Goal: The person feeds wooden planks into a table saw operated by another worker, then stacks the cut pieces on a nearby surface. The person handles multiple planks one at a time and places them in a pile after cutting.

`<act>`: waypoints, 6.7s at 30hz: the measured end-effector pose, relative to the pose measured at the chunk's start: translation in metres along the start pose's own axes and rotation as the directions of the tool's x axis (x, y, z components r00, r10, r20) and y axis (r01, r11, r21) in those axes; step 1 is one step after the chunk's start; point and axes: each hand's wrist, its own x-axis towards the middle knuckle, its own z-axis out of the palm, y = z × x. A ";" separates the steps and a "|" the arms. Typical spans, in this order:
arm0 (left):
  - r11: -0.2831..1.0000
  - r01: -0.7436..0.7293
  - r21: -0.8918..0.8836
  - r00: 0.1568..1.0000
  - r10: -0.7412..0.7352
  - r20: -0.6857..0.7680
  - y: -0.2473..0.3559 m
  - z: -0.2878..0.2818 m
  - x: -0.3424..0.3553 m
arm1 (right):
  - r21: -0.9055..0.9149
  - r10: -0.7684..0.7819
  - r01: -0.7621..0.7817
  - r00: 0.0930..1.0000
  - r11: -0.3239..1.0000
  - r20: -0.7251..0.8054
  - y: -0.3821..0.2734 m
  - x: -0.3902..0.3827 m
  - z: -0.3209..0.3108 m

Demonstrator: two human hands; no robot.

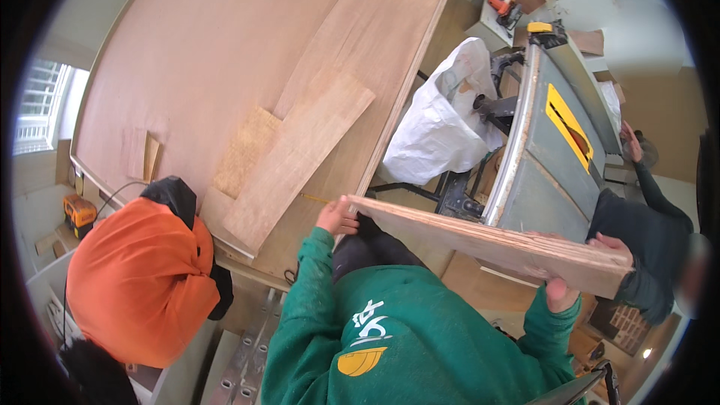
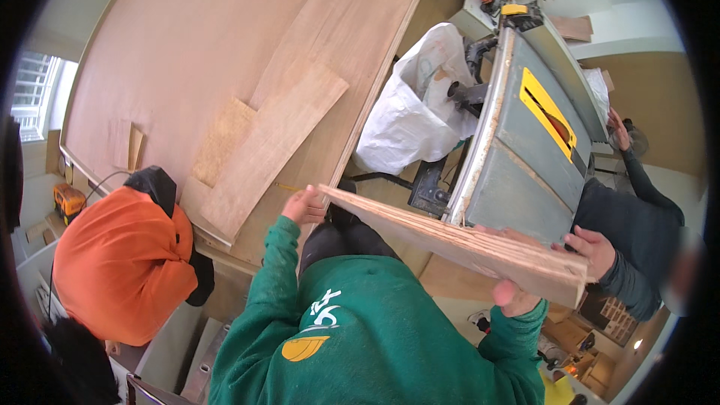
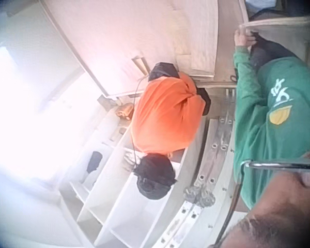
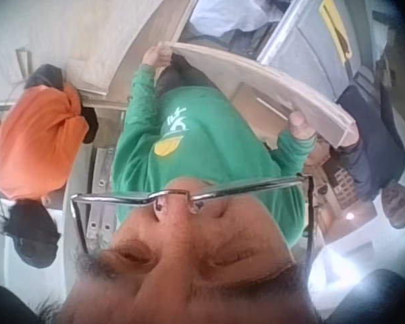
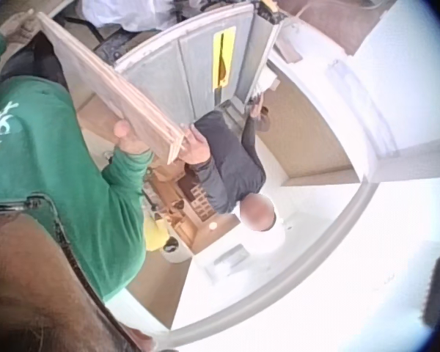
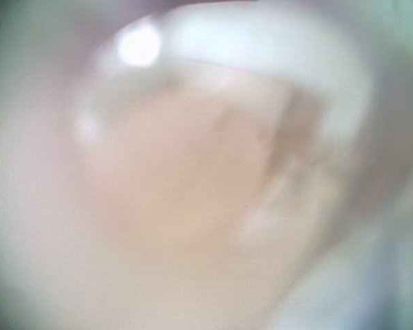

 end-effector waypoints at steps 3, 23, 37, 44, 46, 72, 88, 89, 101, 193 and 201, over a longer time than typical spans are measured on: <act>0.966 -0.094 -0.241 0.945 0.163 0.284 0.041 0.058 -0.052 | -0.174 0.005 0.062 0.931 0.983 0.365 -0.029 0.008 0.001; 0.824 -0.399 0.402 0.899 0.266 0.347 -0.020 0.100 -0.102 | 0.549 0.237 -0.123 0.961 0.827 -0.141 0.035 -0.143 -0.022; 0.127 -0.629 0.767 0.728 0.441 0.525 -0.119 0.161 -0.106 | 0.043 0.054 -0.055 0.998 0.998 0.033 0.138 -0.208 -0.021; 0.361 -0.249 0.899 0.904 0.419 0.082 -0.213 0.074 -0.109 | 0.149 0.508 -0.576 0.795 0.804 0.331 0.370 -0.134 0.074; 0.672 -0.161 0.723 0.928 0.353 -0.122 -0.245 0.043 -0.121 | 0.140 0.543 -0.613 0.766 0.777 0.343 0.417 -0.119 0.110; 0.386 0.027 0.922 0.442 0.823 -0.357 -0.083 -0.172 -0.015 | 0.124 0.864 -0.856 0.503 0.502 -0.026 0.488 -0.145 0.184; 0.321 0.383 0.866 0.730 0.469 -0.497 0.023 -0.254 -0.002 | 0.539 0.487 -0.820 0.557 0.192 0.673 0.299 -0.032 0.603; 0.323 0.346 0.881 0.752 0.467 -0.466 0.022 -0.257 -0.004 | 0.529 0.554 -0.821 0.548 0.213 0.627 0.298 -0.034 0.598; 0.968 -0.244 0.059 0.968 0.247 -0.049 -0.042 -0.148 -0.061 | 0.542 0.584 -0.625 0.763 0.562 0.275 0.282 -0.039 0.434; 0.955 -0.124 0.270 0.375 0.297 -0.878 -0.078 -0.244 0.025 | -0.343 0.034 0.304 0.702 0.889 0.711 0.199 0.258 0.477; 0.859 -0.471 0.199 0.426 0.419 -0.802 -0.076 -0.241 0.025 | -0.088 -0.059 0.123 0.847 0.988 0.528 0.136 0.194 0.404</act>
